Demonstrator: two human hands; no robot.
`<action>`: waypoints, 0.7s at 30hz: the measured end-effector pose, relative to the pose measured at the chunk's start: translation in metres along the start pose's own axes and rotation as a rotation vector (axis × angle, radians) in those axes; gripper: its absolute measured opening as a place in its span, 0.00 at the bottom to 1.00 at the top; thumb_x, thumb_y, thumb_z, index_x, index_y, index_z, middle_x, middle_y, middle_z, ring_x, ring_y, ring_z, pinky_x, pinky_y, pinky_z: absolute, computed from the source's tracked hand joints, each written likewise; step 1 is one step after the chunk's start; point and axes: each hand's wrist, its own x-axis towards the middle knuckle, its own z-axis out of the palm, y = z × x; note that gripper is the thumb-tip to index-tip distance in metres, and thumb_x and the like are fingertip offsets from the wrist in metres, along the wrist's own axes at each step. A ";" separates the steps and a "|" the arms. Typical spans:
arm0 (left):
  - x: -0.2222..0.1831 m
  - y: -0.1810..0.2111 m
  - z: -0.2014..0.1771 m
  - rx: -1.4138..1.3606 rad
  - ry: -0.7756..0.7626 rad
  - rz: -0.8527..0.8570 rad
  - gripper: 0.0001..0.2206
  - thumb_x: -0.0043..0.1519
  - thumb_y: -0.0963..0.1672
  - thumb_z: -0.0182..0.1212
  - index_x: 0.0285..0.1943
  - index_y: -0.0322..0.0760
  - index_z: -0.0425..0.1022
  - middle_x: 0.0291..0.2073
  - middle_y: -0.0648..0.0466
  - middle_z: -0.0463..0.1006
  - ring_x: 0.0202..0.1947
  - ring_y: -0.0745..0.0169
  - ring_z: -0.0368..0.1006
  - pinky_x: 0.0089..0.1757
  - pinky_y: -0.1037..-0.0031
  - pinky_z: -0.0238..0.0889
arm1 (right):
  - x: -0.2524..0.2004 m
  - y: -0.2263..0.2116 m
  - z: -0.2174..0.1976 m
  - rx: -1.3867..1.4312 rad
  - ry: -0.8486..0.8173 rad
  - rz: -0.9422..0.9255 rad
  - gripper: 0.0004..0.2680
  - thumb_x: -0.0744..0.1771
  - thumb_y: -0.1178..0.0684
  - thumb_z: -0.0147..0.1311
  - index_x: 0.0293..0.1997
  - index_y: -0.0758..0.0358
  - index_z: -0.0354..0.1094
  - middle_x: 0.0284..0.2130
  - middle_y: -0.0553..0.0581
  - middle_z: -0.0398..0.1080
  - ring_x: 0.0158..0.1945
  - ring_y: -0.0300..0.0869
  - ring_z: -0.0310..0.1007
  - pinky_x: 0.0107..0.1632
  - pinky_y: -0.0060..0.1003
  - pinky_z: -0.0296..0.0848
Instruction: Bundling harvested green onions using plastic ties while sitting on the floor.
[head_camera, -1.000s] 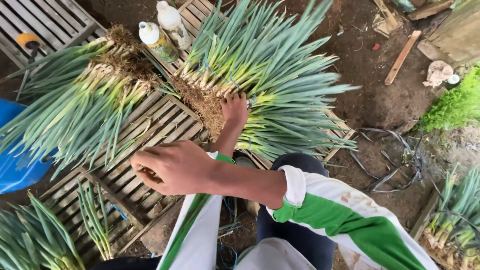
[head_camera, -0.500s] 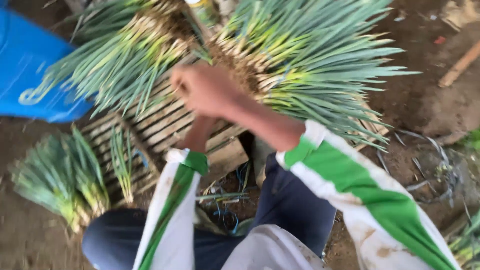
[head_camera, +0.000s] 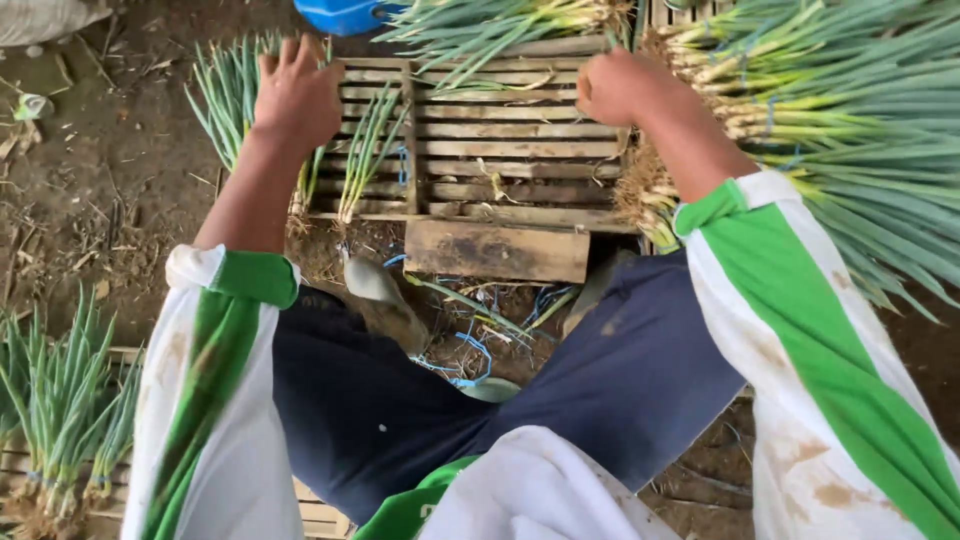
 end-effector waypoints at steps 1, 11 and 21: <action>-0.006 0.001 -0.007 -0.003 0.002 -0.005 0.19 0.56 0.41 0.60 0.57 0.34 0.80 0.60 0.33 0.69 0.54 0.38 0.63 0.50 0.50 0.56 | 0.002 0.004 0.003 -0.005 -0.001 -0.002 0.05 0.68 0.57 0.54 0.40 0.59 0.78 0.34 0.62 0.80 0.31 0.54 0.78 0.40 0.54 0.79; -0.009 0.000 0.061 -0.015 -0.421 0.190 0.14 0.60 0.49 0.65 0.54 0.52 0.82 0.59 0.51 0.74 0.57 0.47 0.69 0.53 0.52 0.64 | 0.082 -0.007 0.098 -0.184 -0.418 0.079 0.12 0.69 0.51 0.50 0.45 0.71 0.78 0.37 0.70 0.79 0.35 0.59 0.79 0.39 0.58 0.79; -0.024 0.029 -0.013 -0.303 -0.022 -0.221 0.19 0.61 0.50 0.64 0.60 0.46 0.75 0.52 0.46 0.70 0.52 0.43 0.71 0.43 0.55 0.65 | 0.232 -0.157 0.330 -0.722 0.001 -0.956 0.05 0.62 0.51 0.55 0.28 0.49 0.80 0.31 0.44 0.76 0.50 0.48 0.57 0.50 0.46 0.57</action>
